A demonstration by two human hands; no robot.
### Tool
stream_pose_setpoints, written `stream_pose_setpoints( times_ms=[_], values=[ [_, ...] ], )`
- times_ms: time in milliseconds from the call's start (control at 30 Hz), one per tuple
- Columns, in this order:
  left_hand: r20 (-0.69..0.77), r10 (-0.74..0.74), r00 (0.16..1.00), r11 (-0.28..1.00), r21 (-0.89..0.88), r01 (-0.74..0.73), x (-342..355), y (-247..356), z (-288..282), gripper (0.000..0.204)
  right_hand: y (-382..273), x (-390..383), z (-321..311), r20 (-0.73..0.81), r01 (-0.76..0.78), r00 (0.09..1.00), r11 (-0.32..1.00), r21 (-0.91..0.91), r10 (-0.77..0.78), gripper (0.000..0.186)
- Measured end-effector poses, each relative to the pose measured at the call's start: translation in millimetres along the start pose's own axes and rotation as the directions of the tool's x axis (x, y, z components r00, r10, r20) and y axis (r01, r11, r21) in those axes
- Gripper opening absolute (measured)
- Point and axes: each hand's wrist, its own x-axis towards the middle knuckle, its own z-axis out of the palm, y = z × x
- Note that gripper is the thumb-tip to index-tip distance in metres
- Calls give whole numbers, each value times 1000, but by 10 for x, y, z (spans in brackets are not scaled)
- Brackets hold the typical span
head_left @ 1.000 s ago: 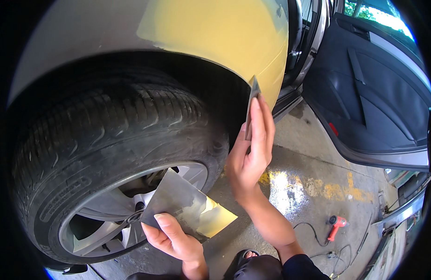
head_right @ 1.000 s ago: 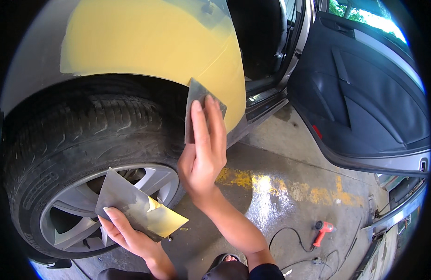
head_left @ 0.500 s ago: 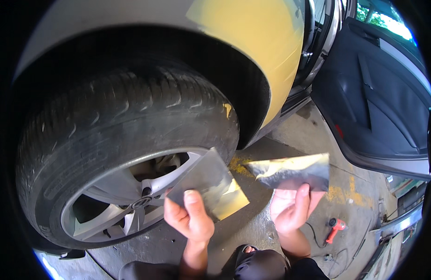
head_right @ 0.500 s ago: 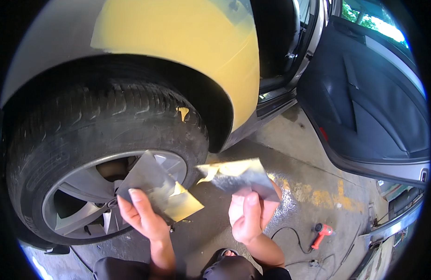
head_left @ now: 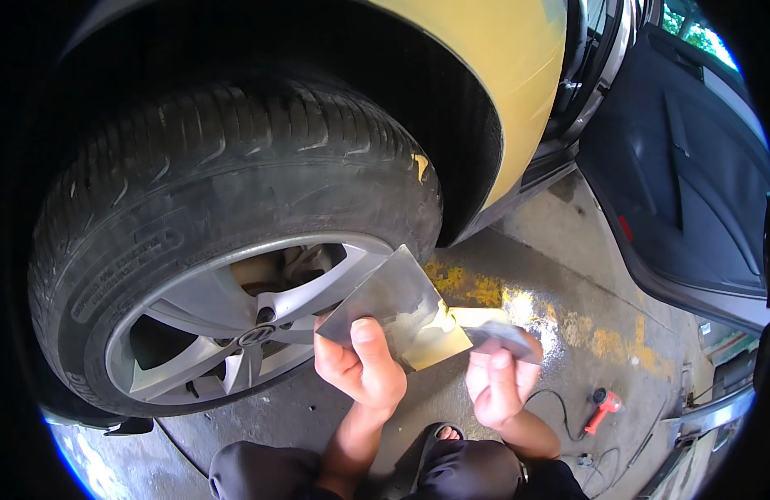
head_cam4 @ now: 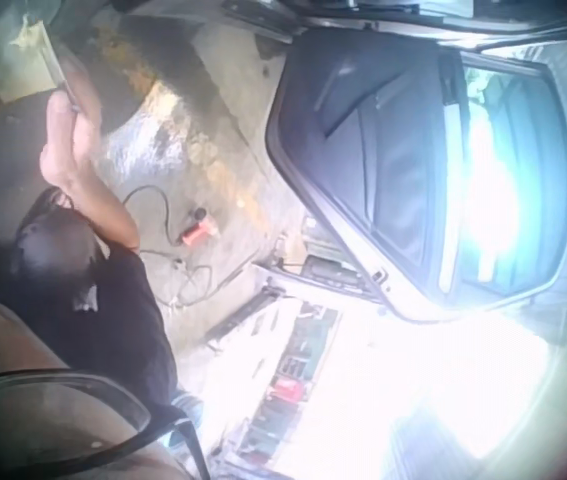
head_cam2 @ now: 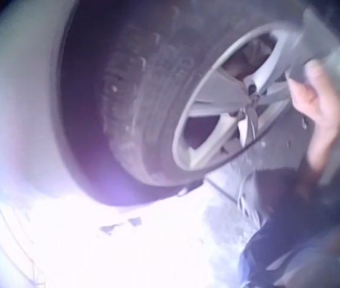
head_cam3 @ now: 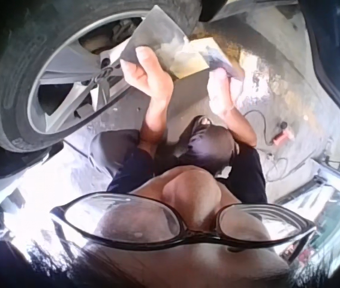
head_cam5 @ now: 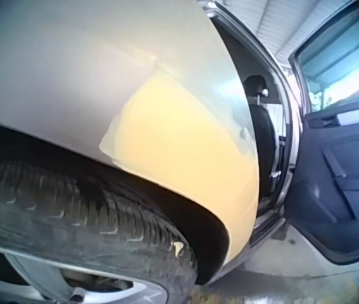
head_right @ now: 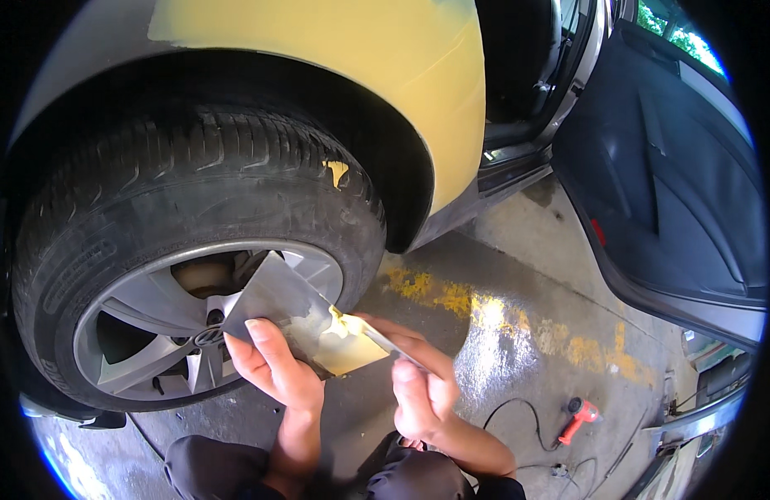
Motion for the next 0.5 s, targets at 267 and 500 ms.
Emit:
stream_pose_setpoints(
  times_ms=[267, 500],
  values=[
    [32, -42, 999, 999, -19, 42, 18, 9, 0, 22, 79, -85, -313, 218, -39, 963, 880, -474, 160, 31],
    [301, -252, 920, 966, 22, 257, -81, -22, 42, 21, -11, 269, -493, -205, -9, 969, 852, 524, 136, 29]
  ],
)
